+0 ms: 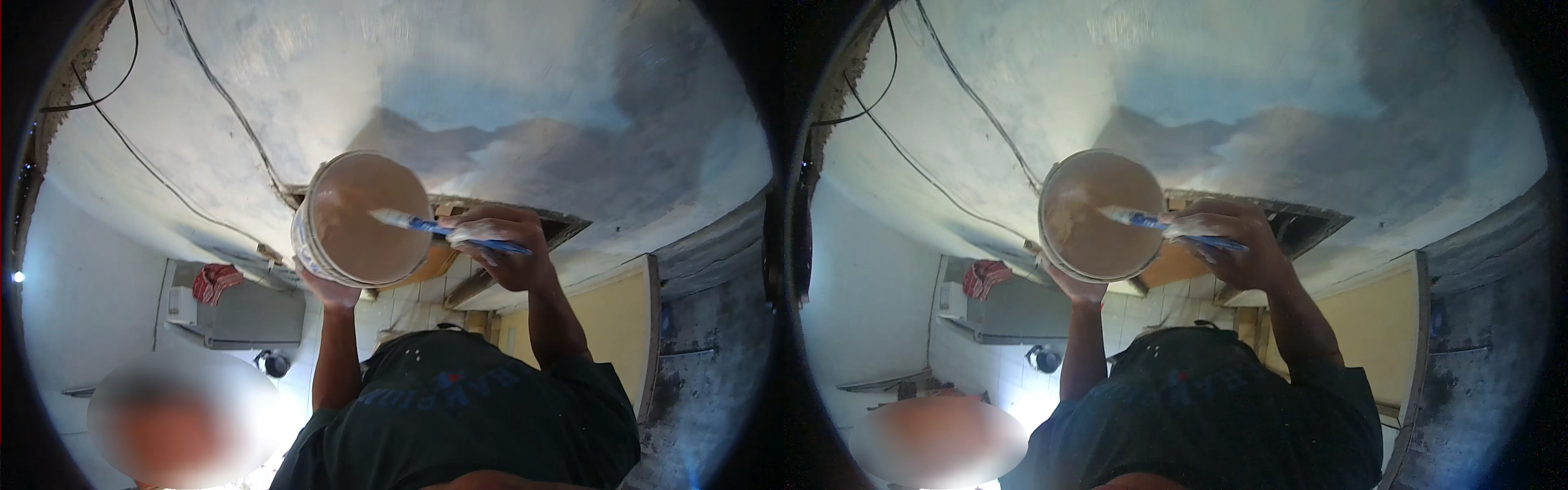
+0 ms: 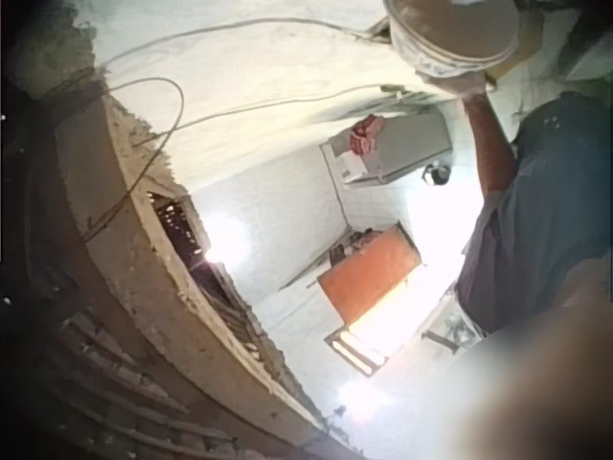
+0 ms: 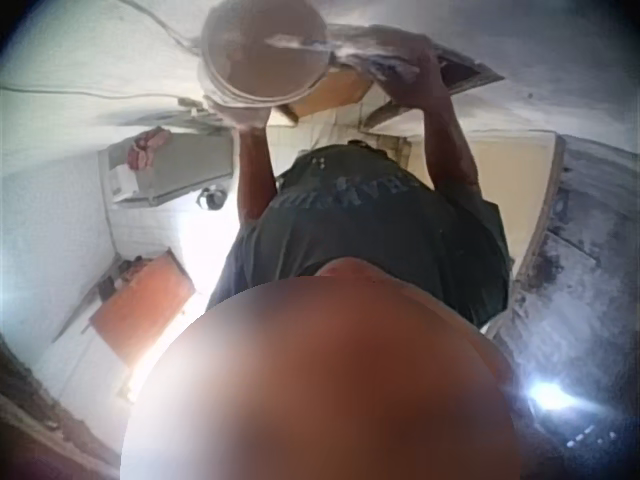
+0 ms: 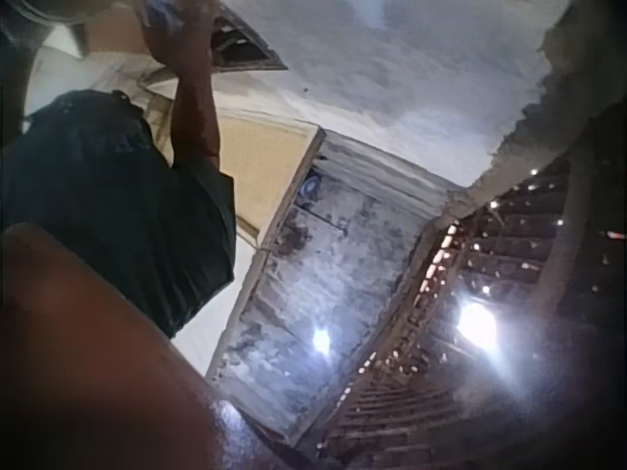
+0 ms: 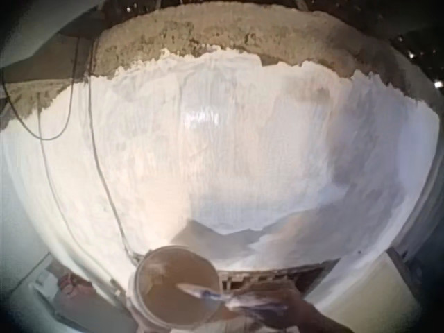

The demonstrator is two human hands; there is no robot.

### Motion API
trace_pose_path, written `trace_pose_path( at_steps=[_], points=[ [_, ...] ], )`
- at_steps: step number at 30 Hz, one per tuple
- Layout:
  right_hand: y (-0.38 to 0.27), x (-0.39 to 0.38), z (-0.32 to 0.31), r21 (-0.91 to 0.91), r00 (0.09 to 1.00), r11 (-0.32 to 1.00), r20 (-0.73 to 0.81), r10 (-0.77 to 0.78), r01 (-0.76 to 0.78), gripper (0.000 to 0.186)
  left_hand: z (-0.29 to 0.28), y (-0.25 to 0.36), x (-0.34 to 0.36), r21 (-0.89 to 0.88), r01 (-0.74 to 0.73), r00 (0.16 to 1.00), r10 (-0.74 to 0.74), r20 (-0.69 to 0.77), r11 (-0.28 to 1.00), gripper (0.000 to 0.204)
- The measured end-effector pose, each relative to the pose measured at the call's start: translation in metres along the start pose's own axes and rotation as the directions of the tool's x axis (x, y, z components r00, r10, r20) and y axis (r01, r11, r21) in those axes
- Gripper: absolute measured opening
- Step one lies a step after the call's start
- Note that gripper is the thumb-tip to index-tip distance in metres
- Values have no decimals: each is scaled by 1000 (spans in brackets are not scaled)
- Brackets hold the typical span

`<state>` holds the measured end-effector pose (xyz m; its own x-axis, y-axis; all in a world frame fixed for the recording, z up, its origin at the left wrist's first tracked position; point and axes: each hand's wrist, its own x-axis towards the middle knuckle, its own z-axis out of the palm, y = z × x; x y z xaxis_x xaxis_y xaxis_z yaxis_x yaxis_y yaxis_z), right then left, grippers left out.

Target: Painting a ceiling section using a hand brush while holding a paint bucket.

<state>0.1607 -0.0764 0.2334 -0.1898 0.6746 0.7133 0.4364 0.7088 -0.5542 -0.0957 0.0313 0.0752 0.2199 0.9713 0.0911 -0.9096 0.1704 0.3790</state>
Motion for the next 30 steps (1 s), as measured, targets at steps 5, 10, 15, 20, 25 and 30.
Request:
trace_pose_path(
  at_steps=[5, 10, 15, 20, 25, 30],
  points=[
    [-4, 14, 22, -355, 796, 935, 571, 200, 20, 45, -20, 1, 10, 205, -68, 994, 84, -69, 976, 74],
    [15, 12, 45, -497, 620, 866, 696, 362, 53, 36, -32, -4, 13, 110, -5, 1000, 5, 4, 994, 76],
    [12, 8, 32, -418, 721, 908, 627, 295, -8, 32, -13, -8, 3, 228, -24, 999, 32, -32, 973, 75],
    [17, -27, 9, -42, 956, 959, -101, 274, -280, 17, -4, -18, -4, 141, 17, 995, -3, -96, 990, 73],
    [32, -54, 10, 661, 638, 579, -192, 746, -478, 12, 3, -33, -4, 28, 76, 994, -74, -80, 997, 71],
    [44, -68, 3, 943, 546, 280, -141, 826, -180, 8, 7, -47, -5, -80, 205, 979, -203, 23, 976, 76]
  ],
)
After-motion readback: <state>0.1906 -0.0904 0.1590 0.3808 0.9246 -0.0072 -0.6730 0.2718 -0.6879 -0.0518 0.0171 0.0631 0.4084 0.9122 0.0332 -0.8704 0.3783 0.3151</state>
